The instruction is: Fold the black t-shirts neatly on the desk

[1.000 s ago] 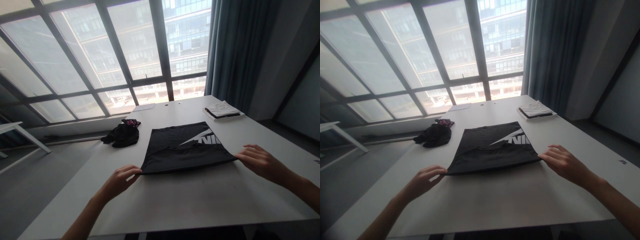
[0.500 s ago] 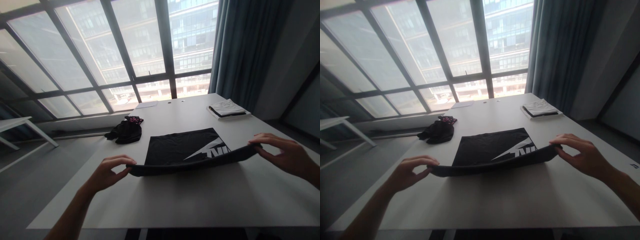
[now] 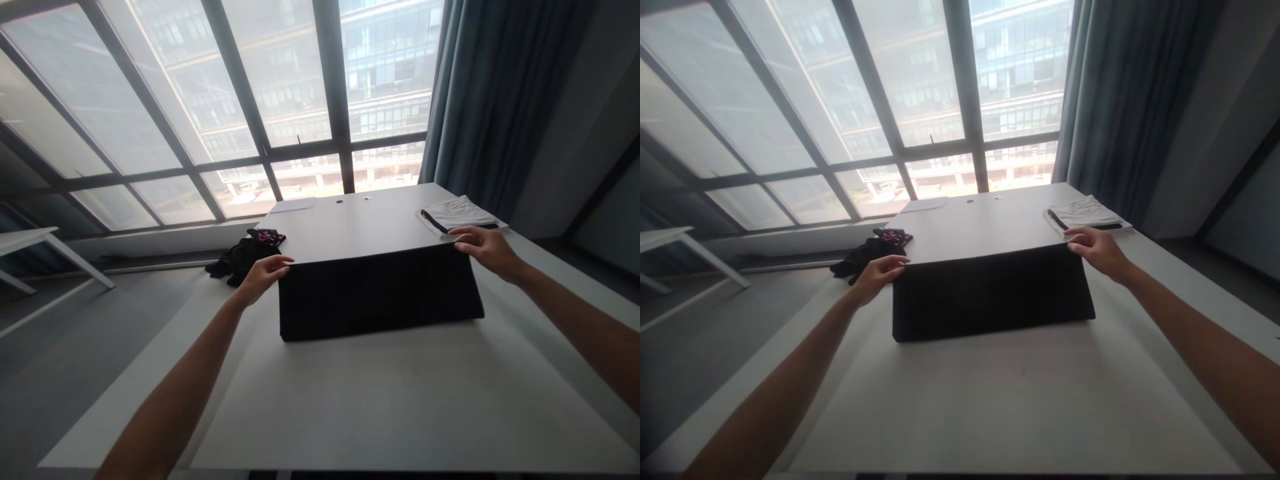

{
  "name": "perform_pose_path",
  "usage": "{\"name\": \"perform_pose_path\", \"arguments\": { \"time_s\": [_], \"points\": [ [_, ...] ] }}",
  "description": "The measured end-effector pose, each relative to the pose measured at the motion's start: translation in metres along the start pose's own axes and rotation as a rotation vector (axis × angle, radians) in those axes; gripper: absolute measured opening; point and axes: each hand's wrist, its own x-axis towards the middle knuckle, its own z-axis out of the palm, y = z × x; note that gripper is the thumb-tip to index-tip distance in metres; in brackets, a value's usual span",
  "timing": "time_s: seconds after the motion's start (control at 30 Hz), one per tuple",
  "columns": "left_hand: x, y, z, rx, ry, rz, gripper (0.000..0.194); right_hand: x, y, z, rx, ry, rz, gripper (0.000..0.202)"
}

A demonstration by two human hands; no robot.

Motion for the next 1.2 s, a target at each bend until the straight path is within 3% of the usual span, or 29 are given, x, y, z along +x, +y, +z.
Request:
{"name": "perform_pose_path", "arguments": {
  "time_s": [0.17,0.33,0.67,0.9,1.2],
  "points": [
    [0.036,-0.036,0.033,0.064,-0.108,-0.161,0.045,0.030,0.050,0.042,-0.034,-0.109,0.154,0.035],
    [0.043,-0.059,0.051,0.228,-0.169,-0.202,0.036,0.034,0.087,0.063,-0.074,-0.187,0.237,0.029],
    [0.065,-0.060,0.031,0.376,-0.224,-0.138,0.039,0.056,0.064,0.051,-0.172,-0.150,0.168,0.019],
    [0.066,-0.066,0.046,0.394,-0.211,-0.214,0.033,0.062,0.092,0.076,-0.213,-0.186,0.196,0.018],
    [0.061,-0.069,0.049,0.481,-0.156,-0.246,0.030,0.059,0.110,0.078,-0.242,-0.165,0.125,0.025]
  ]
}}
